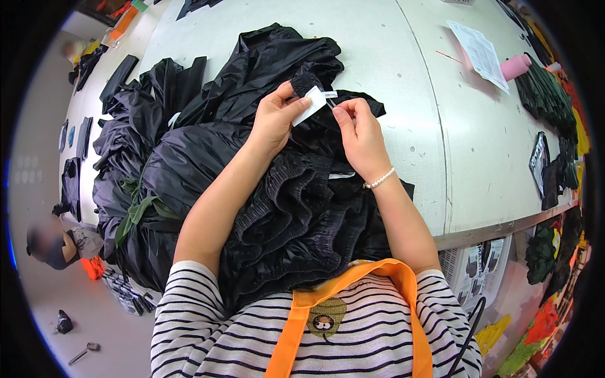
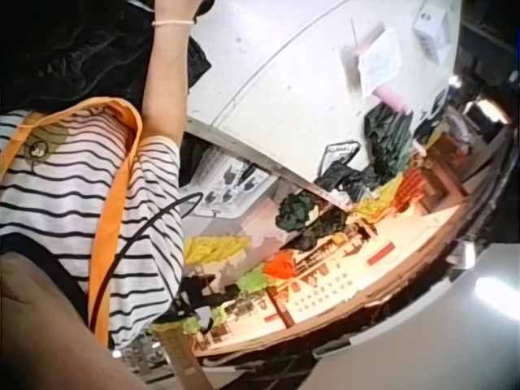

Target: The person trims excess fabric and tags from black garments using small scissors. They repeatedly pick up a garment, locate the tag or loose thread, cut it, and place the item back on the pile. The process is repeated for multiple garments throughout the clip.

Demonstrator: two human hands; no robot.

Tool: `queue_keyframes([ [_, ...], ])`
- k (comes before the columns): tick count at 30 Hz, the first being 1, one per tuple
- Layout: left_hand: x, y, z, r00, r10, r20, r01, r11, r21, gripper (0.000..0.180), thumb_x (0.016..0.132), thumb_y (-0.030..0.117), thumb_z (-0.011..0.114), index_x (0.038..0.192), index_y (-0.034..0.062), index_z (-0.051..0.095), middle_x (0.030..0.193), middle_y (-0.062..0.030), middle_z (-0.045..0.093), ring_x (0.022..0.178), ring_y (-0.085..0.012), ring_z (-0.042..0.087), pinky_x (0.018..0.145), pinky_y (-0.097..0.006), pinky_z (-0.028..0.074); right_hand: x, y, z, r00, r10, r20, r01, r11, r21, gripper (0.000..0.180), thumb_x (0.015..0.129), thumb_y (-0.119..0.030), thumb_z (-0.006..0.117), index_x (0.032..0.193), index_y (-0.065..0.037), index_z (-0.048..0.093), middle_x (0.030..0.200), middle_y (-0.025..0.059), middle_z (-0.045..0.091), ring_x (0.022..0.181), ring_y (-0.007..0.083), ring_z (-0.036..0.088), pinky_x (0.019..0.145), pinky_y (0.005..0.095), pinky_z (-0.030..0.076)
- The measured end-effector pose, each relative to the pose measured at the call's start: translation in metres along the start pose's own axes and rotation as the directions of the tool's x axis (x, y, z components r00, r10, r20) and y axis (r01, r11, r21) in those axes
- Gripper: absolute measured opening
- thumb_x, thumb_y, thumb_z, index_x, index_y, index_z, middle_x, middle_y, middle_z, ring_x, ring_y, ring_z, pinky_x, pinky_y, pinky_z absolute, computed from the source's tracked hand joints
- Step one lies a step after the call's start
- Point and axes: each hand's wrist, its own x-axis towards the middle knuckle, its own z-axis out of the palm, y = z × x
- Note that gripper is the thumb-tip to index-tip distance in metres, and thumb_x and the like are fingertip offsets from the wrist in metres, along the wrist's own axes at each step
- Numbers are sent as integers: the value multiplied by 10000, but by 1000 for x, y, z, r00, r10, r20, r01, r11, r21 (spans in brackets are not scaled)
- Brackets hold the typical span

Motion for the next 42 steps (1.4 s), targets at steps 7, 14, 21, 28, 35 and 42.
queue_keyframes([
  [7, -2, 2, 5, 1000, -18, -6, 17, 1000, -22, 313, 805, -63, 603, 1113, -17, 569, 1041, -38, 606, 920, -99, 578, 837, -242, 466, 7, 8, 6, 998, -5, -57, 4, 1000, -31, 220, 919, -212, 561, 875, -3, 507, 717, 139, 598, 601, 238, 559, 590, 323, 452],
  [14, -2, 2, 6, 1000, -10, 4, 10, 1000, -18, 271, 815, -48, 604, 1083, -14, 590, 1038, -16, 581, 909, -89, 568, 828, -235, 459, 9, 13, 5, 997, 56, -58, -57, 998, -5, 185, 918, -186, 560, 900, -5, 525, 732, 103, 595, 584, 177, 532, 574, 287, 442],
  [21, 0, 0, 5, 997, -75, -1, 74, 989, -127, 381, 958, 238, 492, 1255, 4, 444, 1071, -26, 555, 976, -143, 557, 870, -288, 443, 10, -7, 6, 951, -302, -58, 290, 944, -156, 617, 631, -303, 834, 1081, -31, 512, 1008, 87, 552, 792, 171, 591, 679, 280, 505],
  [28, -4, 5, 14, 948, 314, 50, -283, 761, 584, 441, 957, 293, 453, 1295, 13, 413, 1258, -108, 436, 1141, -200, 482, 1012, -354, 348, 28, 18, -9, 977, 178, -119, -158, 974, 161, 173, 789, -85, 591, 957, -48, 606, 632, 54, 567, 499, 167, 522, 488, 275, 415],
  [35, -5, -6, 22, 968, 149, 203, -250, 663, 706, 513, 814, 305, 682, 1168, -43, 551, 1134, -188, 574, 1071, -278, 556, 917, -332, 423, 6, 15, -36, 819, 373, 435, -573, 519, 634, 409, 855, -74, 552, 1258, -95, 487, 632, -64, 423, 427, 29, 327, 393, 193, 264],
  [42, -6, -2, 17, 971, 57, 234, -220, 599, 770, 322, 716, 137, 724, 990, -7, 635, 912, -140, 644, 930, -266, 600, 829, -327, 453, 13, 7, -65, 899, 390, 197, -433, 857, 280, 236, 854, -222, 650, 943, -4, 668, 752, -1, 614, 577, 19, 471, 477, 181, 370],
])
